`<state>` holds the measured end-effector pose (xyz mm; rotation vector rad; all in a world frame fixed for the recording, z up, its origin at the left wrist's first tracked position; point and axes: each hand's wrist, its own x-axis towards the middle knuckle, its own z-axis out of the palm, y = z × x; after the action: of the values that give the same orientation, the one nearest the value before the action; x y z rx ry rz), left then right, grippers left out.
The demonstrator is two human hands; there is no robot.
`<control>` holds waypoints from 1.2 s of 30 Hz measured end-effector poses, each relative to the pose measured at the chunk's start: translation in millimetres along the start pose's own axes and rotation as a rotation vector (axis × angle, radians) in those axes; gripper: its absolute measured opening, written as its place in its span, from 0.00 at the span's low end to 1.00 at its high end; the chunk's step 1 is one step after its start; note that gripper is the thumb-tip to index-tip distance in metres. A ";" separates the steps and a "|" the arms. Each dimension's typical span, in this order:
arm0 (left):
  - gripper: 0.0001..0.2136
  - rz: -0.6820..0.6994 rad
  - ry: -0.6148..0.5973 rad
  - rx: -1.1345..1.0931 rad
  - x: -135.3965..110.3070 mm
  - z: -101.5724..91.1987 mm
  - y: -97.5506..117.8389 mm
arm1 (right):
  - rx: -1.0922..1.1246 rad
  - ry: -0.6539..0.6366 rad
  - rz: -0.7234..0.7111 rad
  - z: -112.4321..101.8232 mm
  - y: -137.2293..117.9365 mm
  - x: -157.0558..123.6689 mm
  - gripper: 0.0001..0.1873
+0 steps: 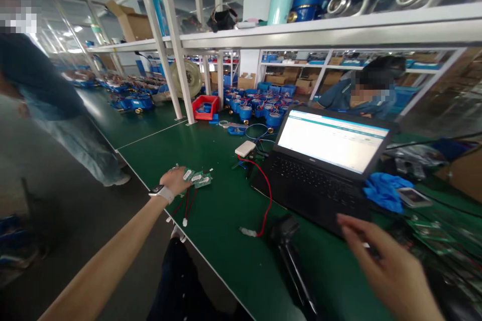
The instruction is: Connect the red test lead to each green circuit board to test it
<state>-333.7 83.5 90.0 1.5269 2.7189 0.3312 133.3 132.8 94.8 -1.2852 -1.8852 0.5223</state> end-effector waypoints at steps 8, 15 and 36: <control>0.18 -0.040 -0.054 -0.116 17.5 -3.7 0.5 | -0.438 -0.588 -0.176 124.5 -90.5 -41.8 0.20; 0.27 -0.021 0.366 -0.716 -0.9 -32.5 -3.2 | -0.535 -0.560 -0.079 152.6 -87.7 -23.9 0.09; 0.15 -0.284 -0.249 -1.985 -151.4 25.0 119.8 | 1.310 -0.014 0.582 113.7 -71.4 -14.0 0.24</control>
<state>-150.3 20.4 73.1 0.3958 1.0377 1.7494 4.4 101.3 70.1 -0.8171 -0.7220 1.6834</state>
